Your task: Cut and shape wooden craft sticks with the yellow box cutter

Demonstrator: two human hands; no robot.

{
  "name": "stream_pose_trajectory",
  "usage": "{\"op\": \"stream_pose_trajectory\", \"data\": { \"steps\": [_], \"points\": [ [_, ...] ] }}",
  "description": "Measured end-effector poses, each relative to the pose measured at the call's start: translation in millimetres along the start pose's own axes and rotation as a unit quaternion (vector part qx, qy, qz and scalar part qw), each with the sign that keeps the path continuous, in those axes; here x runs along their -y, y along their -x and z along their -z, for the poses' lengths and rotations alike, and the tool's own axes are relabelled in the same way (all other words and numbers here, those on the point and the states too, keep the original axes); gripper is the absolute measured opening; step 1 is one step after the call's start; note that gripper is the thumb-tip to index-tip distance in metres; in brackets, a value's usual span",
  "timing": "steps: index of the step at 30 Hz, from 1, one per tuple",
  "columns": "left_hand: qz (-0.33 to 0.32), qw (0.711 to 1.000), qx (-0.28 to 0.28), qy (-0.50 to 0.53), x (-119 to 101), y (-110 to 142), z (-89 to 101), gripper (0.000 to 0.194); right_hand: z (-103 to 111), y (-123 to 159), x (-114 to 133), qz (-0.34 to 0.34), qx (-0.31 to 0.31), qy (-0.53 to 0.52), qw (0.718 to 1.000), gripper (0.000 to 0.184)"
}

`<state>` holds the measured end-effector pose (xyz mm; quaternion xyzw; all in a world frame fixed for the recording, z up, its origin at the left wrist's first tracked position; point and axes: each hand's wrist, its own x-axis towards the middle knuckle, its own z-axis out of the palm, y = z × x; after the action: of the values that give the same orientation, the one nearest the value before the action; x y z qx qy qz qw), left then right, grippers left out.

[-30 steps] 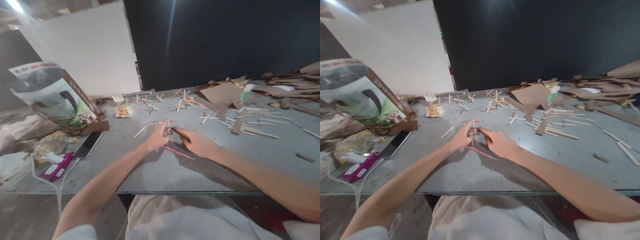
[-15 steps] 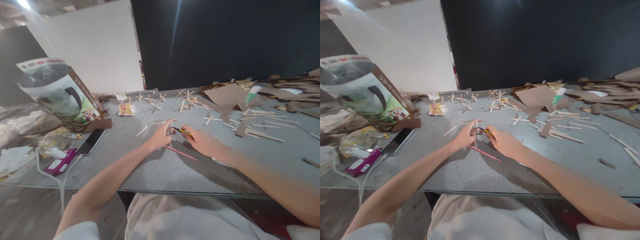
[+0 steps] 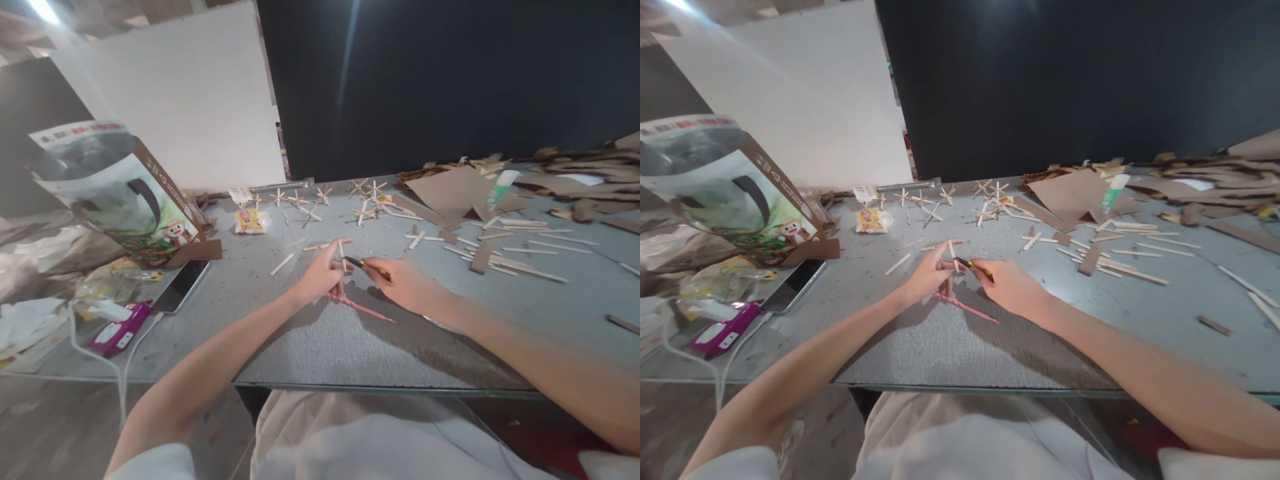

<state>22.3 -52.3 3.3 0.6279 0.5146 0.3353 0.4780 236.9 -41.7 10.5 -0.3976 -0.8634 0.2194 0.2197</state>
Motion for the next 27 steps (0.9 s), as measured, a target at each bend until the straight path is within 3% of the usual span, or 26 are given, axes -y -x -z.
{"op": "stream_pose_trajectory", "data": {
  "steps": [6,10,13,18,22,27],
  "points": [
    [-0.051,0.998,-0.007,-0.039,6,-2,2.5,0.087,0,-1,-2,-0.009,0.015,-0.007,1.0,0.04],
    [-0.051,0.997,0.022,0.05,12,-5,3.5,0.091,1,-1,-2,0.0,0.0,-0.014,1.0,0.038],
    [-0.053,0.997,0.014,0.045,13,-5,1.6,0.09,1,-1,-1,-0.007,0.003,-0.017,1.0,0.037],
    [-0.062,0.996,-0.042,-0.051,12,-4,-2.6,0.066,-2,-1,0,-0.013,0.021,-0.013,1.0,0.037],
    [-0.05,0.996,-0.061,-0.034,13,-6,-4.4,0.051,-6,-1,1,-0.02,0.018,-0.035,0.999,0.036],
    [-0.04,0.997,-0.061,-0.008,12,-7,-5.4,0.049,-11,1,5,-0.025,0.003,-0.06,0.998,0.038]
  ]
}}
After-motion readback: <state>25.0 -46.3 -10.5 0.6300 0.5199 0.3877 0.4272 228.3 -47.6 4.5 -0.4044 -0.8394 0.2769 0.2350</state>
